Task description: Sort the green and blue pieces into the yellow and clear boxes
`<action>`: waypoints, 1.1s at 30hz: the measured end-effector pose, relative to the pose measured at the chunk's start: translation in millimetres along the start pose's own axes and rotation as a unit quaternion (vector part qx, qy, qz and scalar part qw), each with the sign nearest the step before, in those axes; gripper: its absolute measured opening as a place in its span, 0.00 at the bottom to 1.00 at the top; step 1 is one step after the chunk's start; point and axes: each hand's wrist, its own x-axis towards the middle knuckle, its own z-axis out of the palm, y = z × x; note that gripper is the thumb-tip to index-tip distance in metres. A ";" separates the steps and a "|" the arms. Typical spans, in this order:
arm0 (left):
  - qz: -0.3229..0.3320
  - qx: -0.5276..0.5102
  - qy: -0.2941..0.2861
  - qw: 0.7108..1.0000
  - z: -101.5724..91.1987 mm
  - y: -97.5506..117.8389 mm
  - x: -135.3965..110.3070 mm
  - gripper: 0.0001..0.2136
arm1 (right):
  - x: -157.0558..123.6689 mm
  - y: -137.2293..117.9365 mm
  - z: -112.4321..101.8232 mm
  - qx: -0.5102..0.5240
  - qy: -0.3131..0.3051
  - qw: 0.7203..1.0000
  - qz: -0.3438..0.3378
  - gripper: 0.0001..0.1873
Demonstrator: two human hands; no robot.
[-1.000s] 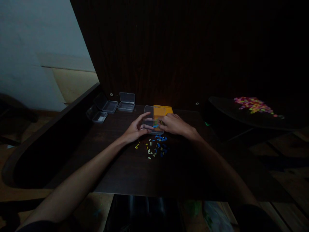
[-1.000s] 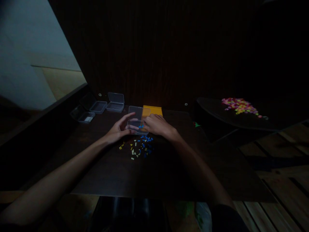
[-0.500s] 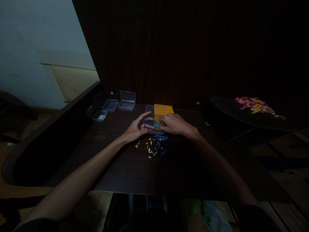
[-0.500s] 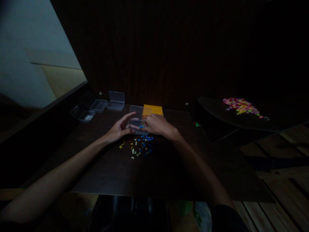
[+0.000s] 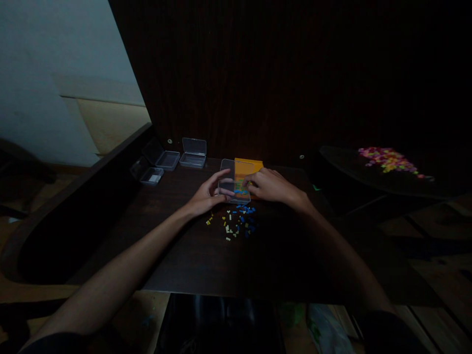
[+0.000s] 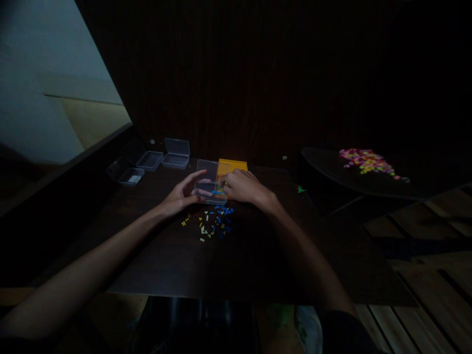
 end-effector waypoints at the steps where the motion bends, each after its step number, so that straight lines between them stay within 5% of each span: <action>1: 0.001 0.002 -0.001 1.000 -0.1 -0.4 0.2 0.36 | -1.6 1.3 -1.8 0.008 0.008 1.000 -0.004 0.16; 9: 0.009 0.002 0.006 1.000 -1.8 -3.2 1.8 0.36 | -19.2 1.5 -1.9 0.086 0.072 0.994 -0.013 0.17; 21: 0.014 -0.016 0.017 1.000 2.6 -5.1 2.9 0.36 | -37.3 -37.0 30.5 -0.058 -0.015 0.990 0.127 0.34; 33: 0.021 -0.032 0.011 0.999 2.7 -9.8 3.6 0.35 | -32.1 -45.2 50.5 -0.025 -0.038 0.983 0.178 0.35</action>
